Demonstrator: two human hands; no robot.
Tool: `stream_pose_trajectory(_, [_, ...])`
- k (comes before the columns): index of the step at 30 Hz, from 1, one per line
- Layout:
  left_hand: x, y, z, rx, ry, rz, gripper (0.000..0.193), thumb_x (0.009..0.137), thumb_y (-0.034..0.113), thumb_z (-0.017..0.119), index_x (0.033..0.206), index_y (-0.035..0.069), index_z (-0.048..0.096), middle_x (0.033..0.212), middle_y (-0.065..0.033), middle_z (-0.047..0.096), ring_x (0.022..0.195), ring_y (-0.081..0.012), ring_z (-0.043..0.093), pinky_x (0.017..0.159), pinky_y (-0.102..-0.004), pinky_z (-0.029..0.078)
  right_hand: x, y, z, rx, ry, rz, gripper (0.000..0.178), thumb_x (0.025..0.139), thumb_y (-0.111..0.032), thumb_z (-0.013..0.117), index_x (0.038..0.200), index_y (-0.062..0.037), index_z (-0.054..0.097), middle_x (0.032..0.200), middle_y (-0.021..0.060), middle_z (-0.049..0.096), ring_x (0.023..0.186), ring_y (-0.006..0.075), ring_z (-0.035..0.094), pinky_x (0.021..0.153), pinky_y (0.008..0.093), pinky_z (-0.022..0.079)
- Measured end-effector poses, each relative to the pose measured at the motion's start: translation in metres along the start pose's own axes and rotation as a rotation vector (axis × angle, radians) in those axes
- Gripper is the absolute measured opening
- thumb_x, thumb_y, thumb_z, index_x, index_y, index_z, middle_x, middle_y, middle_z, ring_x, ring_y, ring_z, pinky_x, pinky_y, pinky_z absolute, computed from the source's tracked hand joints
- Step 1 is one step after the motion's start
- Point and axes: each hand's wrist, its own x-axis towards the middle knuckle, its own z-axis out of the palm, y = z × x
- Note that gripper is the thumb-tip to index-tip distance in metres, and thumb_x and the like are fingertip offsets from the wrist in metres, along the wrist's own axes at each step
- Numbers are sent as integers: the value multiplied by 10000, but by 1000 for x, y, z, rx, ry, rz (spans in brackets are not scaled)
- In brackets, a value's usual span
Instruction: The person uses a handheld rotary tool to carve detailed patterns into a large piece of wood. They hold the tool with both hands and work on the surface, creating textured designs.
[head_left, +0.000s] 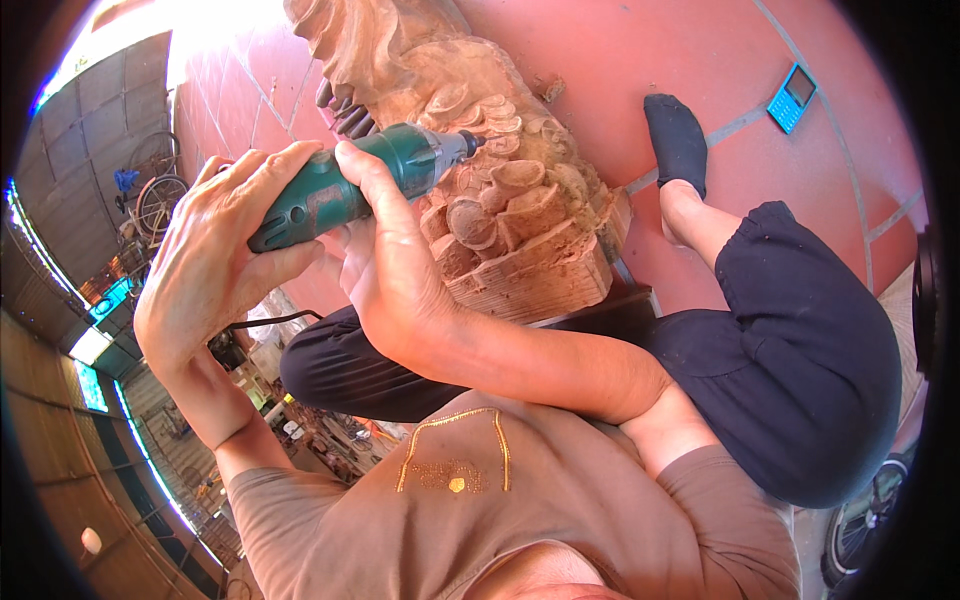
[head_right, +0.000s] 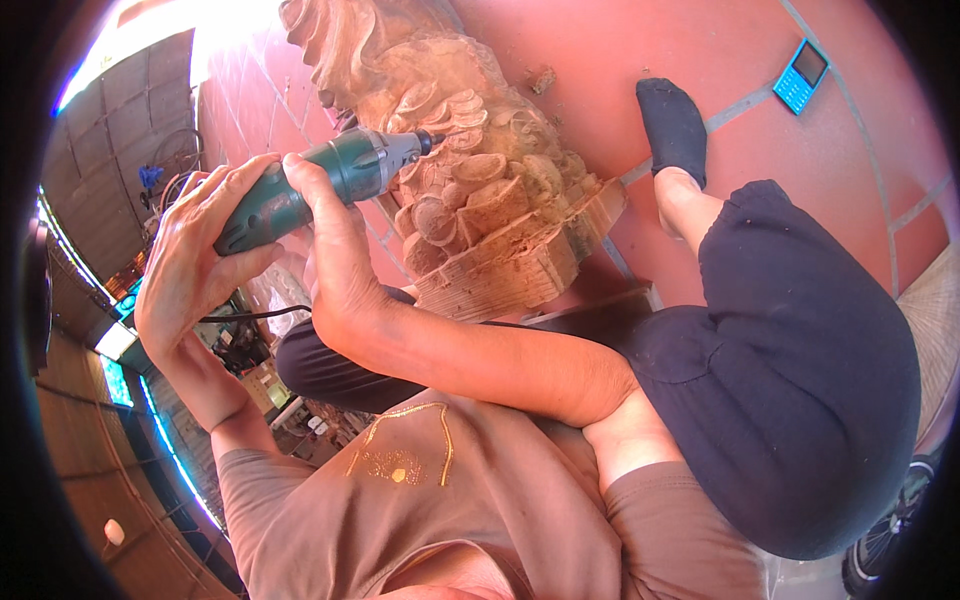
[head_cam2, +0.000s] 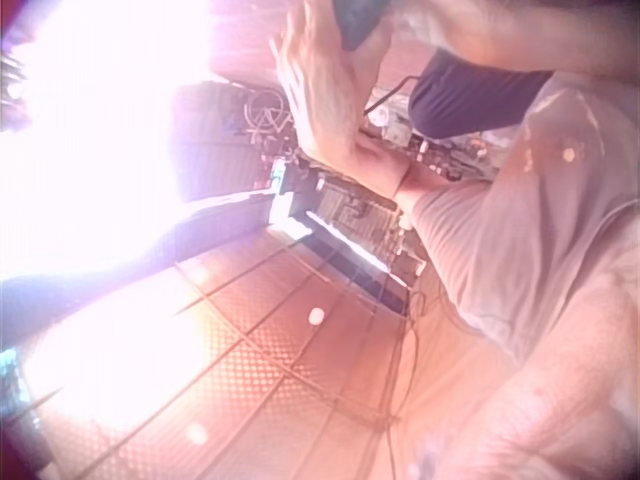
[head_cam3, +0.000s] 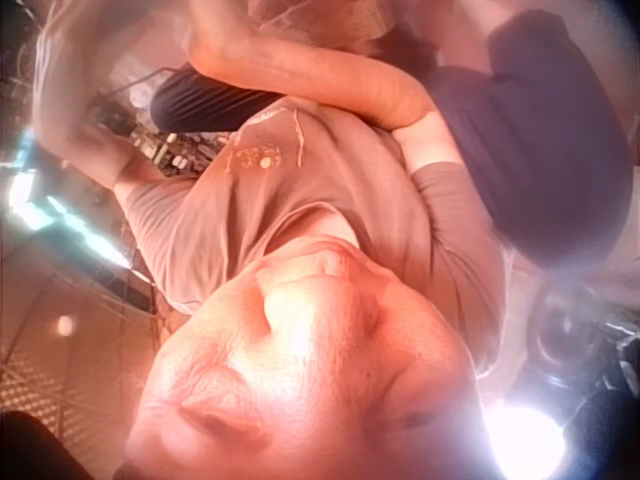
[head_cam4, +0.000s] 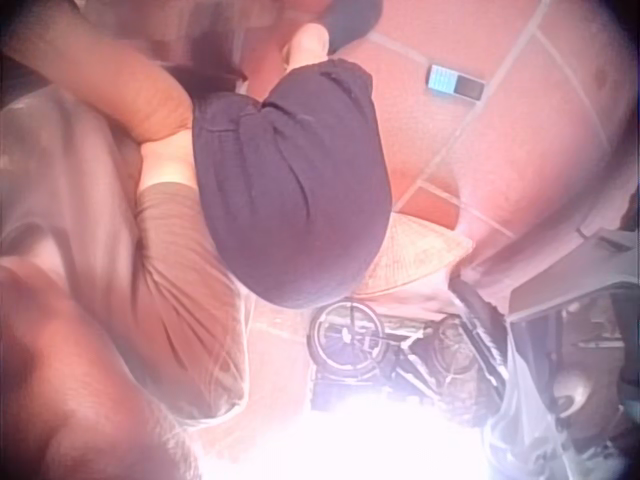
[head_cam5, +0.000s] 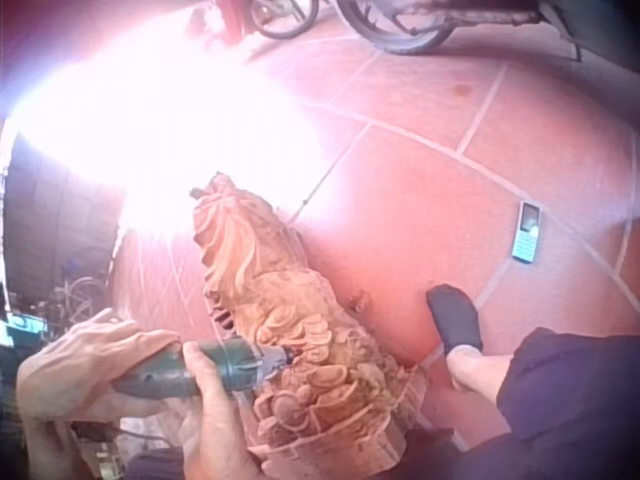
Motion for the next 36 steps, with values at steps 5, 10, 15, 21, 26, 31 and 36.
stream_pose_trajectory(5, [2, -1, 0, -24, -12, -1, 666, 739, 222, 785, 1340, 33, 570, 1124, -168, 661, 1039, -395, 633, 1009, -498, 432, 1, 0, 0, 7, -14, -10, 311, 939, -419, 711, 1157, -238, 583, 1135, -76, 635, 1081, 92, 562, 1071, 343, 376])
stream_pose_trajectory(10, [4, -2, 1, -19, 1, 21, 738, 677, 233, 830, 1341, 21, 587, 1133, -160, 676, 1009, -370, 628, 939, -440, 464, 3, 0, -1, 9, 3, 4, 283, 936, -422, 710, 1125, -245, 596, 1108, -82, 644, 1061, 92, 567, 1065, 343, 378])
stream_pose_trajectory(15, [6, -2, 1, -28, 9, 32, 777, 642, 236, 855, 1341, 14, 599, 1121, -157, 684, 975, -359, 623, 908, -420, 479, 2, -1, 1, 10, 18, 0, 257, 937, -422, 707, 1101, -251, 607, 1078, -87, 653, 1035, 90, 575, 1052, 341, 388])
stream_pose_trajectory(21, [2, -2, 1, -13, 2, 13, 769, 632, 215, 857, 1332, 16, 609, 1082, -149, 687, 954, -352, 623, 896, -415, 484, 0, 1, 2, -4, 30, 5, 234, 939, -406, 707, 1088, -249, 618, 1036, -94, 666, 973, 76, 600, 1019, 336, 420])
stream_pose_trajectory(26, [4, -3, 3, -22, 12, 28, 766, 640, 216, 854, 1337, 16, 606, 1074, -151, 686, 949, -350, 621, 889, -413, 486, 3, 0, -1, -12, 15, -21, 217, 945, -394, 703, 1082, -249, 618, 1022, -97, 668, 934, 67, 611, 982, 331, 449])
stream_pose_trajectory(31, [10, -5, 3, -50, 14, 66, 646, 723, 191, 787, 1316, 33, 585, 1023, -170, 664, 953, -384, 644, 920, -448, 465, 3, -3, 0, -18, 22, -40, 217, 951, -400, 694, 1088, -252, 615, 1029, -101, 664, 958, 63, 602, 990, 329, 437])
stream_pose_trajectory(36, [3, -3, 1, -42, 10, 51, 648, 727, 204, 787, 1319, 35, 585, 1020, -167, 664, 956, -385, 644, 926, -455, 462, 1, 1, 0, -17, 5, -28, 219, 955, -406, 688, 1091, -252, 612, 1036, -104, 663, 963, 60, 592, 999, 329, 428])
